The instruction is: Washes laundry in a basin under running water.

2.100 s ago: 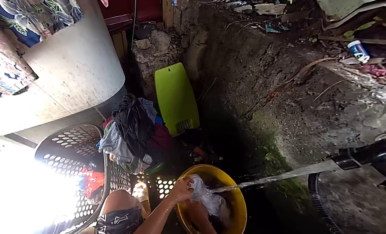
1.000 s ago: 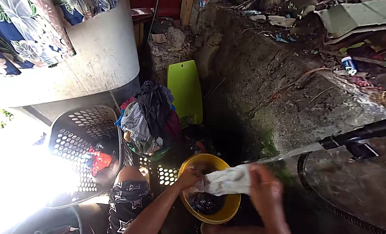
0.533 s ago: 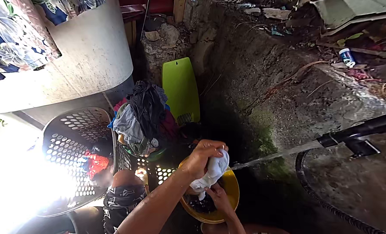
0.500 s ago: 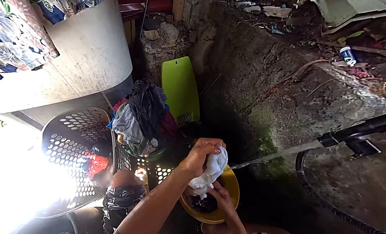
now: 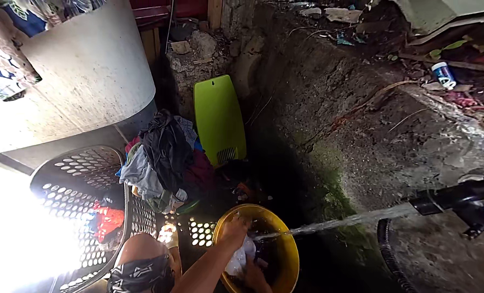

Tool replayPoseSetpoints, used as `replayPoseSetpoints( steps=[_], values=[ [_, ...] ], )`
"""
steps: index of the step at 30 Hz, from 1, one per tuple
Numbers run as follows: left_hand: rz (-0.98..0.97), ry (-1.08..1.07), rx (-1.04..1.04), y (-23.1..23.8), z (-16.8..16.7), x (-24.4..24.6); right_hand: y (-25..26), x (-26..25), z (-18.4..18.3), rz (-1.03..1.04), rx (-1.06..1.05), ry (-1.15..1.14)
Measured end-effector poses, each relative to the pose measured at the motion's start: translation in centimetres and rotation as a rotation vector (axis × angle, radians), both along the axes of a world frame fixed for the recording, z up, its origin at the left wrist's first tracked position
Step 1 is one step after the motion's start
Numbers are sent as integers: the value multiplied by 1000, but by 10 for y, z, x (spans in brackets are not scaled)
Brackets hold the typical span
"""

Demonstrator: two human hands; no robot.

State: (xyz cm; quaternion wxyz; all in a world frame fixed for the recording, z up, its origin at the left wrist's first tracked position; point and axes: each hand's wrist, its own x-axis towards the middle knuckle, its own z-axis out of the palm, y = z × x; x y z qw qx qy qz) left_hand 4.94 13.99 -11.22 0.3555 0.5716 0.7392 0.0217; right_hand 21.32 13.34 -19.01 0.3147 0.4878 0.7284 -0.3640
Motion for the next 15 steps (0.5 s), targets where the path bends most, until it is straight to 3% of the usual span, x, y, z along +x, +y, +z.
replayPoseSetpoints(
  steps=[3,4,5,8,10,11,12,13,14,15],
  values=[
    [45,-47,-142,-22,-39,16,5,3,-13,98,-25,35],
    [79,-61,-215,-29,-40,22,12,4,0,27,-12,107],
    [123,-73,-275,-34,-41,27,17,4,20,-158,9,254],
    [279,-157,-376,-33,-35,32,17,-4,74,-1039,46,800],
    [272,-218,-304,-36,-15,33,12,-4,57,-1391,-54,959],
    [273,-221,-198,-41,-3,38,9,-1,41,-1448,-159,1029],
    [288,-249,-56,-47,11,43,7,-1,30,-1413,-270,1140],
    [311,-299,97,-57,30,51,4,1,26,-1238,-380,1318],
    [338,-365,228,-68,55,61,0,4,41,-948,-474,1515],
    [363,-420,349,-80,76,71,-6,3,92,-724,-511,1569]
  ],
)
